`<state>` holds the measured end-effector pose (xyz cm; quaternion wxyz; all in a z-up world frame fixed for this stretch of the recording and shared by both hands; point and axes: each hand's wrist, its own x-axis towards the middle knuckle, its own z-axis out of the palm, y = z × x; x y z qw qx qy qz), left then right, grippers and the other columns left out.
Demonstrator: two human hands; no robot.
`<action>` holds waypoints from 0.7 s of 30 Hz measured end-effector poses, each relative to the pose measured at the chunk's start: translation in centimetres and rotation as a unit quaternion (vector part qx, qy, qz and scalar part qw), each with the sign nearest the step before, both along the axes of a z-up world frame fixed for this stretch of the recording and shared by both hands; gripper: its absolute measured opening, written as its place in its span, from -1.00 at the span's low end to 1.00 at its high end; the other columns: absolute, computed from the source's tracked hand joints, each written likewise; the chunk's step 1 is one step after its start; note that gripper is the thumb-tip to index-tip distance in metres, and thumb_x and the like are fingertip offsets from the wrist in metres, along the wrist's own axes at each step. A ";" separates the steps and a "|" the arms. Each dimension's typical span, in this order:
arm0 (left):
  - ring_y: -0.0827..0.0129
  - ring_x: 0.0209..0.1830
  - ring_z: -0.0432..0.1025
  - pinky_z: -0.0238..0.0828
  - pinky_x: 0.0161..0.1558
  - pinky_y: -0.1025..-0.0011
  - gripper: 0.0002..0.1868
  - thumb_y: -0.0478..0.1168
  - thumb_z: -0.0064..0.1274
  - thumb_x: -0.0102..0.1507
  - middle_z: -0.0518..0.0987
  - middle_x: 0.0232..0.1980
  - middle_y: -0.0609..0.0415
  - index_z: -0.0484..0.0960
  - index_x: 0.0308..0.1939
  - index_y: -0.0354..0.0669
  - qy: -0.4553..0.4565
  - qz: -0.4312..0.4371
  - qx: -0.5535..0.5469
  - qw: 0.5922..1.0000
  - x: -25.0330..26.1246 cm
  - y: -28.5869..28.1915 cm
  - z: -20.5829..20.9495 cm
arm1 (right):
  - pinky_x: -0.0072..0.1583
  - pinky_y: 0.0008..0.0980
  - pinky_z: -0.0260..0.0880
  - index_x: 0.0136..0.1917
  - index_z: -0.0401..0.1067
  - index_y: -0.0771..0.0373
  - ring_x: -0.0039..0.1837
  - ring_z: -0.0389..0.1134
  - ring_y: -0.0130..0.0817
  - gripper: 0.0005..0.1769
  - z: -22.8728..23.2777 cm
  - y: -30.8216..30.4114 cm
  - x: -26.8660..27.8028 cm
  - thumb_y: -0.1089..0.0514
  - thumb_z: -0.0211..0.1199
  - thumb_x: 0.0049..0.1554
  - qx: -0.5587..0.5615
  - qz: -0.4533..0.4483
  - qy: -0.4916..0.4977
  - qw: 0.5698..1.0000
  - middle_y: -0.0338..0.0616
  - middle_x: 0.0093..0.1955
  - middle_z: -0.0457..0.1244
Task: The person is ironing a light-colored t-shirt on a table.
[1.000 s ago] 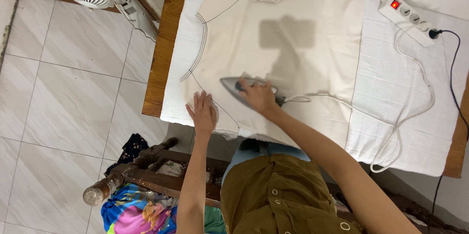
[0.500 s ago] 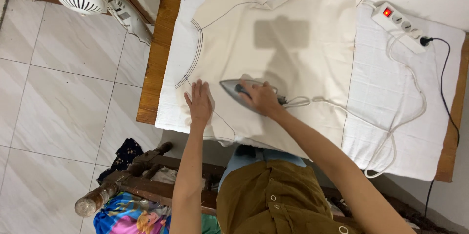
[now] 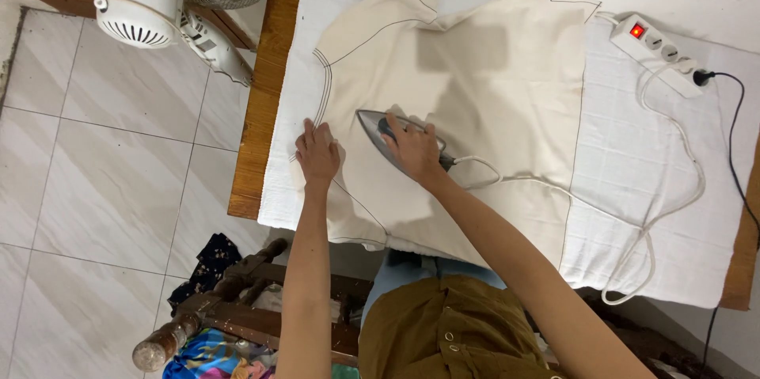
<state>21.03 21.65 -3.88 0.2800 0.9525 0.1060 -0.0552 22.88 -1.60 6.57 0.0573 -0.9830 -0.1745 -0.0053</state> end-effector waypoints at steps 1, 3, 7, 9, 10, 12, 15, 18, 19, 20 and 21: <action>-0.10 0.49 0.04 0.03 0.36 -0.14 -0.45 -0.19 0.01 0.34 0.02 0.65 -0.07 0.32 0.43 0.06 -0.001 -0.001 0.001 1.000 0.4 0.3 0.1 | 0.04 -0.14 0.21 0.46 0.29 0.13 -0.32 0.33 -0.17 -0.42 0.0 0.1 0.2 -0.19 0.12 0.31 0.001 -0.001 -0.001 1.000 0.00 -0.34 0.37; -0.04 0.41 0.09 0.08 0.36 -0.07 -0.43 -0.32 0.06 0.25 0.06 0.65 0.05 0.42 0.34 0.14 0.029 0.011 -0.071 0.997 1.4 0.7 0.2 | 0.00 -0.09 0.19 0.42 0.29 0.17 -0.35 0.33 -0.15 -0.44 0.0 0.1 0.8 -0.17 0.10 0.29 0.021 0.000 0.023 1.000 0.04 -0.32 0.38; -0.03 0.37 0.09 0.12 0.33 -0.04 -0.39 -0.40 0.04 0.17 0.05 0.65 0.09 0.49 0.28 0.20 0.034 0.011 -0.113 0.993 3.3 1.0 -0.2 | 0.02 -0.08 0.21 0.42 0.32 0.18 -0.34 0.33 -0.13 -0.45 0.9 -0.2 -0.1 -0.16 0.11 0.30 0.055 0.005 0.039 0.998 0.04 -0.31 0.39; -0.04 0.38 0.13 0.15 0.31 -0.04 -0.38 -0.46 0.00 0.17 0.13 0.59 0.09 0.52 0.27 0.16 0.043 0.005 -0.145 0.988 3.8 1.0 0.4 | 0.02 -0.09 0.23 0.42 0.34 0.16 -0.32 0.34 -0.12 -0.44 0.6 -0.4 -0.8 -0.16 0.16 0.27 0.081 0.031 0.055 0.995 0.04 -0.28 0.39; -0.04 0.38 0.13 0.15 0.31 -0.04 -0.38 -0.46 0.00 0.17 0.13 0.59 0.09 0.52 0.27 0.16 0.043 0.003 -0.145 0.988 3.9 1.1 -0.2 | 0.02 -0.09 0.23 0.42 0.34 0.16 -0.32 0.34 -0.12 -0.44 0.6 -0.5 -1.2 -0.16 0.16 0.27 0.081 0.030 0.055 0.995 0.04 -0.28 0.39; -0.01 0.34 0.29 0.34 0.23 0.09 -0.40 -0.52 -0.13 0.24 0.23 0.51 0.02 0.48 0.33 0.03 -0.028 0.008 -0.183 0.983 4.1 1.3 -1.5 | 0.00 -0.11 0.25 0.40 0.38 0.11 -0.28 0.34 -0.12 -0.44 0.7 -0.6 -2.2 -0.15 0.22 0.21 0.089 0.058 0.068 0.992 0.01 -0.27 0.38; 0.00 0.26 0.44 0.52 0.15 0.24 -0.38 -0.57 -0.22 0.27 0.25 0.48 -0.08 0.42 0.39 -0.10 -0.128 -0.001 -0.177 0.976 3.8 1.4 -2.2 | 0.00 -0.10 0.26 0.38 0.38 0.14 -0.26 0.35 -0.17 -0.44 0.5 -0.3 -1.9 -0.15 0.25 0.21 0.080 0.080 0.024 0.993 -0.02 -0.26 0.37; -0.05 0.23 0.43 0.50 0.11 0.25 -0.28 -0.62 -0.25 0.22 0.22 0.49 -0.17 0.33 0.47 -0.14 -0.129 -0.016 -0.152 0.980 3.2 0.9 0.1 | 0.07 -0.11 0.27 0.40 0.38 0.17 -0.21 0.36 -0.20 -0.45 -1.2 0.3 -0.3 -0.13 0.19 0.25 0.079 0.078 -0.047 0.993 -0.06 -0.24 0.37; -0.05 0.23 0.43 0.50 0.11 0.25 -0.28 -0.62 -0.25 0.22 0.22 0.49 -0.17 0.33 0.47 -0.14 -0.127 -0.016 -0.150 0.980 2.8 0.7 1.1 | 0.07 -0.11 0.27 0.40 0.38 0.17 -0.21 0.36 -0.20 -0.45 -0.9 1.0 0.6 -0.13 0.19 0.25 0.081 0.078 -0.046 0.993 -0.06 -0.24 0.37; -0.07 0.22 0.42 0.48 0.10 0.23 -0.26 -0.63 -0.27 0.21 0.17 0.51 -0.23 0.26 0.49 -0.18 -0.111 -0.005 -0.165 0.980 2.3 0.4 2.1 | 0.10 -0.09 0.28 0.41 0.36 0.17 -0.27 0.36 -0.19 -0.45 -0.6 1.6 1.5 -0.18 0.16 0.30 0.024 0.072 -0.031 0.997 -0.05 -0.27 0.36; -0.09 0.20 0.41 0.45 0.10 0.21 -0.24 -0.64 -0.30 0.20 0.12 0.54 -0.29 0.19 0.52 -0.23 -0.096 0.005 -0.181 0.979 1.9 0.2 3.2 | 0.12 -0.07 0.28 0.43 0.34 0.16 -0.32 0.35 -0.18 -0.44 -0.2 2.2 2.5 -0.23 0.13 0.35 -0.032 0.065 -0.016 0.997 -0.03 -0.31 0.36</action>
